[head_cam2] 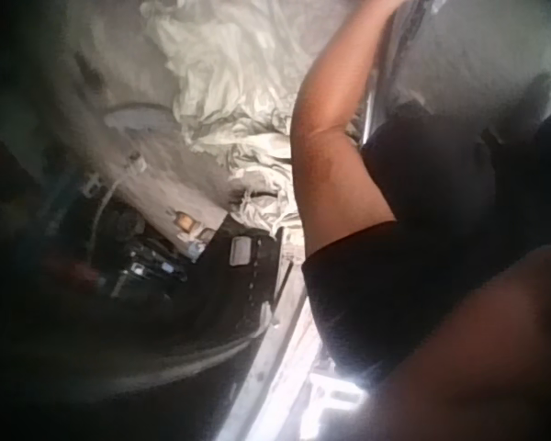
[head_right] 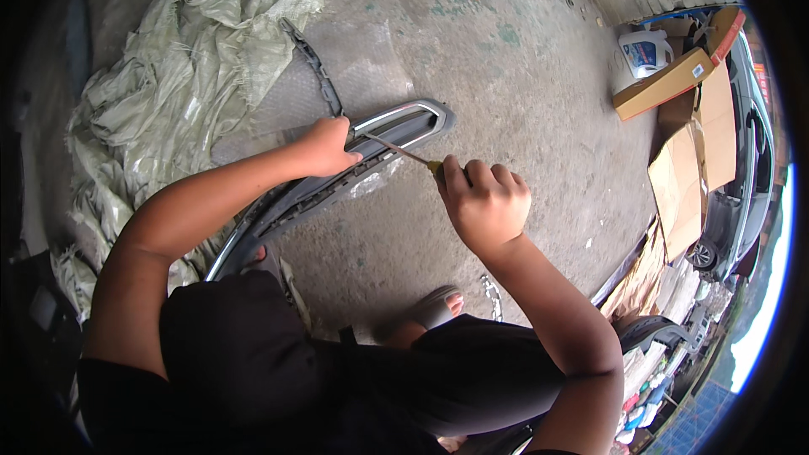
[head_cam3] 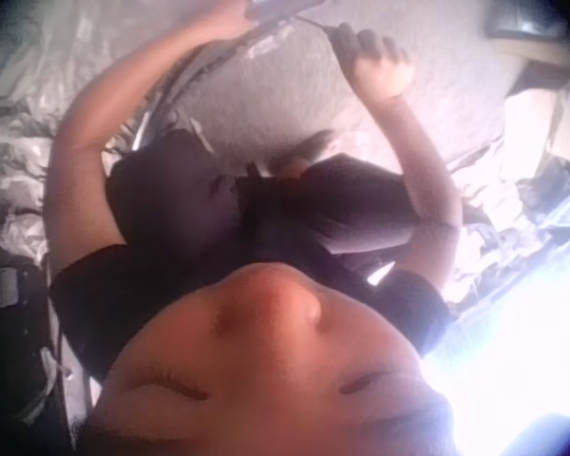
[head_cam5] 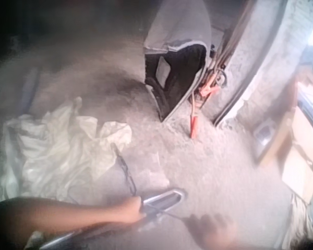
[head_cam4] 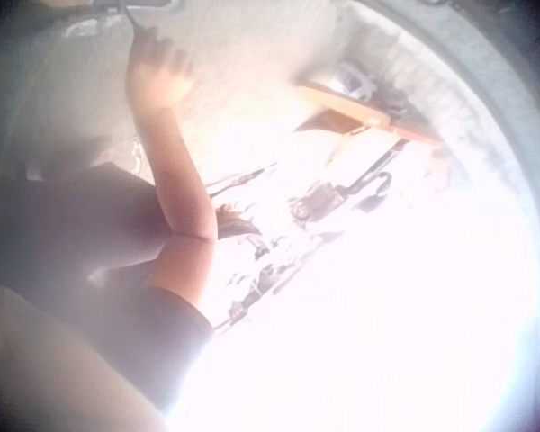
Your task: The person uses a screwdriver to pry and remove a rubber seal from a curved car trim piece. They then unpack a chrome trim insert from a box and fit it into the rubber seal, pressing it into place along the length of the trim.
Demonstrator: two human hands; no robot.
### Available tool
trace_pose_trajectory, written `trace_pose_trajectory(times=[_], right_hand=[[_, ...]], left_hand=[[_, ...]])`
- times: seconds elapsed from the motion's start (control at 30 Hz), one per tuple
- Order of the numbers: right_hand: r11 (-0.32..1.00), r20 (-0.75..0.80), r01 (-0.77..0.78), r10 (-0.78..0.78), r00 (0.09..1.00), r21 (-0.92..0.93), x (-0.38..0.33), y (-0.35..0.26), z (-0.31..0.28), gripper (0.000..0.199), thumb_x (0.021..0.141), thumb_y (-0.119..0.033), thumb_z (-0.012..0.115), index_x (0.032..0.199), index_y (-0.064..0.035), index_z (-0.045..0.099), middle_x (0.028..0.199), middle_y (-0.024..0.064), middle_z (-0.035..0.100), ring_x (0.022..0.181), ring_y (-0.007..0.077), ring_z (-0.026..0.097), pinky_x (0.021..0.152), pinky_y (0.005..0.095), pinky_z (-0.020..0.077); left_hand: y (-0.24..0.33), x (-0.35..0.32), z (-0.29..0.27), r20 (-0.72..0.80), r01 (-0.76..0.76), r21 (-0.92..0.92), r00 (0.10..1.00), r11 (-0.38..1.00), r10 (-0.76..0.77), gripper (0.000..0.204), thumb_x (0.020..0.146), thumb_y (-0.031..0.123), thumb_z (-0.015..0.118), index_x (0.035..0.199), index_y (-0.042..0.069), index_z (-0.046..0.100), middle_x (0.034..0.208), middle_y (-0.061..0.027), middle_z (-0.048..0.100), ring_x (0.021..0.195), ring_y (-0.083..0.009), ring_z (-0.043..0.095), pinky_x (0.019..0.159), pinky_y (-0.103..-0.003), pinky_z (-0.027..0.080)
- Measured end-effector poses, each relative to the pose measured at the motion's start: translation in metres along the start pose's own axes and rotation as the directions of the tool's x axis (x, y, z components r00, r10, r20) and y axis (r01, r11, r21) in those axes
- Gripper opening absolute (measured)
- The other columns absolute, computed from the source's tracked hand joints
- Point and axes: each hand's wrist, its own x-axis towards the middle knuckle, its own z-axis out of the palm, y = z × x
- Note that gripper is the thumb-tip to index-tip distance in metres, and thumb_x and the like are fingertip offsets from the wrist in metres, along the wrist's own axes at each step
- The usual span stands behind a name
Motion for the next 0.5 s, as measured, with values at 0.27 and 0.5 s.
trace_pose_trajectory(times=[0.27, 0.5], right_hand=[[0.984, 0.124, -0.169, 0.161, 0.979, 0.06, -0.025, -0.002, 0.019, 0.031, 0.083, -0.036, 0.087, 0.109, -0.0215, 0.078, 0.073, -0.0022, 0.063, 0.056, 0.0166, 0.065, 0.05, 0.0329, 0.0489], [0.98, 0.33, 0.143, -0.181, 0.926, 0.137, 0.024, 0.051, -0.011, 0.029, 0.09, -0.033, 0.081, 0.117, -0.0196, 0.079, 0.079, 0.0027, 0.063, 0.069, 0.0209, 0.067, 0.063, 0.0385, 0.0524]], left_hand=[[0.004, 0.005, -0.022, 0.074, 0.034, 0.032, 0.997, 0.999, -0.036, 0.063, 0.091, 0.044, 0.081, 0.117, -0.011, 0.064, 0.12, -0.0335, 0.069, 0.117, -0.0454, 0.068, 0.097, -0.048, 0.056], [0.012, -0.004, -0.018, 0.011, -0.006, 0.061, 1.0, 0.998, 0.006, 0.059, 0.092, 0.043, 0.081, 0.112, -0.009, 0.064, 0.11, -0.0296, 0.071, 0.106, -0.0447, 0.071, 0.092, -0.049, 0.057]])
